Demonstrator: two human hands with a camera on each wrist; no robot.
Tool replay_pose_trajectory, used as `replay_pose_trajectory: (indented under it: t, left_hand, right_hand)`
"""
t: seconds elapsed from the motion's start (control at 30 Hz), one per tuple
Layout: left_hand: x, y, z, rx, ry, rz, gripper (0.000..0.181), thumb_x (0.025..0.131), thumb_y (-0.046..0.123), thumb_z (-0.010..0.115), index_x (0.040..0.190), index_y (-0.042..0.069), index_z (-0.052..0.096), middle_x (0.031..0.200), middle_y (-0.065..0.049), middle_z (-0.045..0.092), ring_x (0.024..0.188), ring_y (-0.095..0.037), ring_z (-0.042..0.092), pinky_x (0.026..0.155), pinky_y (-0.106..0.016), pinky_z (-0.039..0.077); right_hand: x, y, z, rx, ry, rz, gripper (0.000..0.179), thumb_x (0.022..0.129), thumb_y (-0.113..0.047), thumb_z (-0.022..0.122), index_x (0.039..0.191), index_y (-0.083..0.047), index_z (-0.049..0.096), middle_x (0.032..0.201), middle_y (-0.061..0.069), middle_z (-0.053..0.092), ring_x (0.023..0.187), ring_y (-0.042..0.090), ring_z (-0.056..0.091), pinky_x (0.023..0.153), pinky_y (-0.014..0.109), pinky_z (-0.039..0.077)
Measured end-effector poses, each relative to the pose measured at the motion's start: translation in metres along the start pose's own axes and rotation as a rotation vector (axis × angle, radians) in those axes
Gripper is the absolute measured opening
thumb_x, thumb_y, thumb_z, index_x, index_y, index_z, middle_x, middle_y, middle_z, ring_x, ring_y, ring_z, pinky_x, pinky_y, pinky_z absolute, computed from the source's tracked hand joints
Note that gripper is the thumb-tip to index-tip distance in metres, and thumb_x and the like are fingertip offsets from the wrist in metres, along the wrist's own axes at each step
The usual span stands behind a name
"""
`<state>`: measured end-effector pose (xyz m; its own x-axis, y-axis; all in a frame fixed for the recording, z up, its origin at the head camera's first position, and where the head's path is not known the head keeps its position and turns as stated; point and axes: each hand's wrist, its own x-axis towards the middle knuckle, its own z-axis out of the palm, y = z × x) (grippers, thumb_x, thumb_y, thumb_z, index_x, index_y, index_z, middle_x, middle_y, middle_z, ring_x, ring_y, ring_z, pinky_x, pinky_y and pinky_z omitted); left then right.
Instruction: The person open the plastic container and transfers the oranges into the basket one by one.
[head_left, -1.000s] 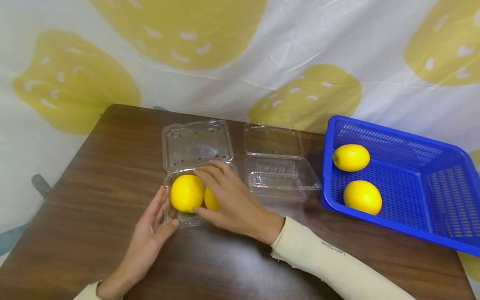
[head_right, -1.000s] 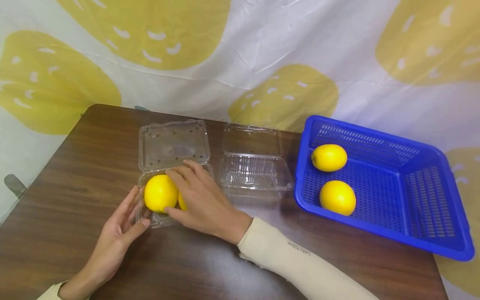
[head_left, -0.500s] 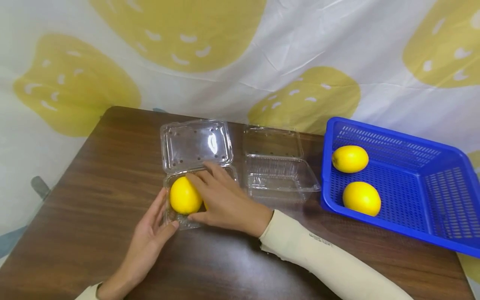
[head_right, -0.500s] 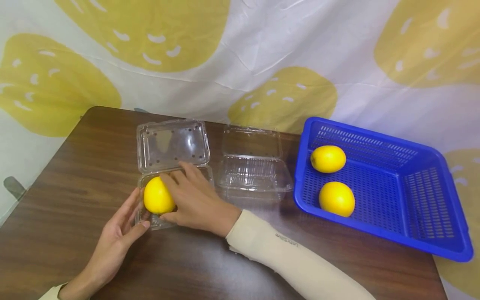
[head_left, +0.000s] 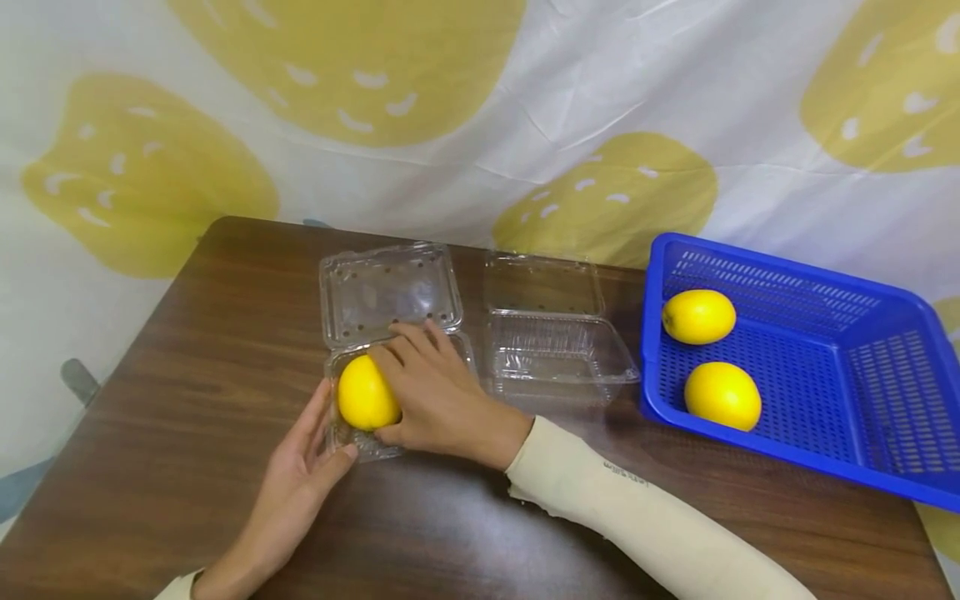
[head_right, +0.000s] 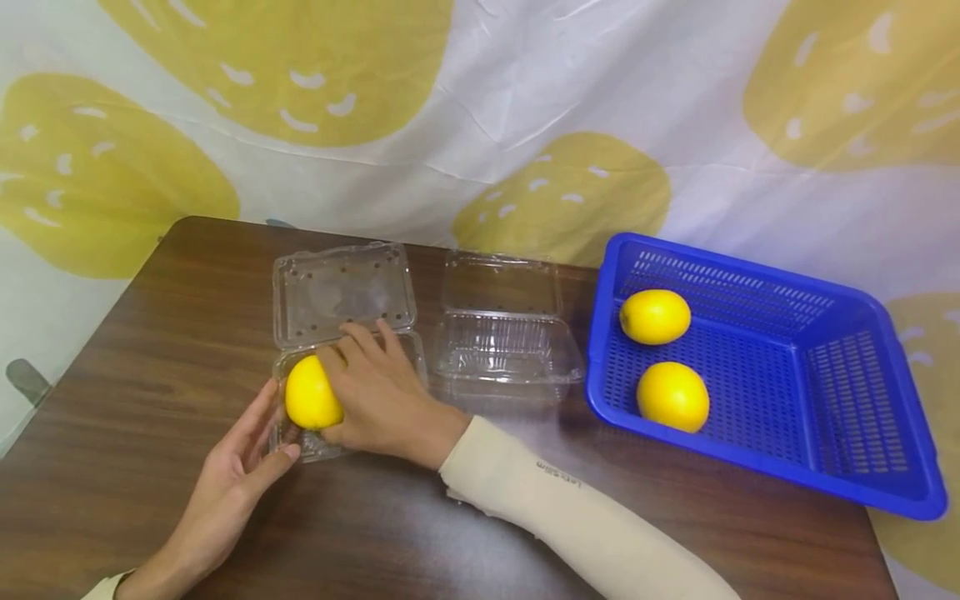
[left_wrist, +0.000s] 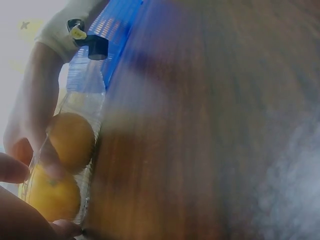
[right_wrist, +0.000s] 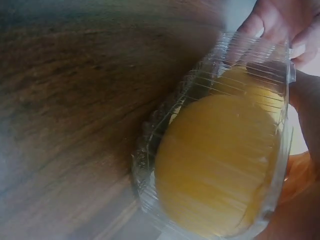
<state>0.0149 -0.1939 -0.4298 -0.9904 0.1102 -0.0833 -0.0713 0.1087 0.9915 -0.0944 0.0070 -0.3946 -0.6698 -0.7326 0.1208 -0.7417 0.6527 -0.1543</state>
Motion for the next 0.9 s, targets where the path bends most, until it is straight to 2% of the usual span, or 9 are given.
replay_pose_trajectory:
  t: [0.17,0.4,0.63,0.77,0.9]
  left_hand:
    - [0.000,0.000,0.000,0.002,0.005,0.010,0.087,0.108,0.002,0.064,0.177,0.009,0.012,0.184,-0.012,0.009,0.168,-0.036,0.016,0.119,-0.012,0.032]
    - [-0.001,0.002,0.000,0.008,0.008,0.029,0.088,0.106,-0.001,0.064,0.177,0.010,0.014,0.183,-0.011,0.011,0.167,-0.039,0.017,0.119,-0.015,0.034]
    - [-0.002,0.002,0.000,0.022,0.007,0.054,0.088,0.105,-0.003,0.064,0.176,0.004,0.012,0.183,-0.017,0.013,0.165,-0.045,0.020,0.116,-0.013,0.037]
    - [-0.002,0.001,0.001,0.019,0.012,0.064,0.088,0.105,-0.003,0.064,0.176,0.003,0.012,0.182,-0.018,0.013,0.164,-0.047,0.023,0.116,-0.013,0.038]
    - [-0.003,-0.001,0.003,0.000,0.017,0.074,0.088,0.104,-0.005,0.063,0.175,0.001,0.012,0.182,-0.020,0.015,0.163,-0.049,0.024,0.116,-0.014,0.039]
  right_hand:
    - [-0.001,0.000,-0.009,0.033,0.039,-0.015,0.091,0.079,-0.055,0.092,0.152,-0.012,0.060,0.147,0.005,0.066,0.157,0.031,0.041,0.134,0.067,0.024]
    - [-0.006,0.002,-0.028,0.116,0.102,-0.003,0.090,0.079,-0.052,0.092,0.152,-0.010,0.060,0.149,0.007,0.064,0.155,0.031,0.042,0.135,0.062,0.026]
    - [-0.019,0.013,-0.045,0.145,0.186,0.000,0.090,0.078,-0.048,0.094,0.149,-0.004,0.060,0.149,0.013,0.063,0.151,0.034,0.045,0.136,0.055,0.026]
    - [-0.027,0.022,-0.052,0.155,0.201,0.006,0.090,0.078,-0.047,0.095,0.148,-0.003,0.060,0.147,0.015,0.064,0.150,0.034,0.046,0.136,0.053,0.025]
    - [-0.034,0.031,-0.058,0.166,0.209,0.013,0.086,0.078,-0.045,0.095,0.145,-0.002,0.062,0.142,0.015,0.065,0.148,0.036,0.046,0.135,0.054,0.027]
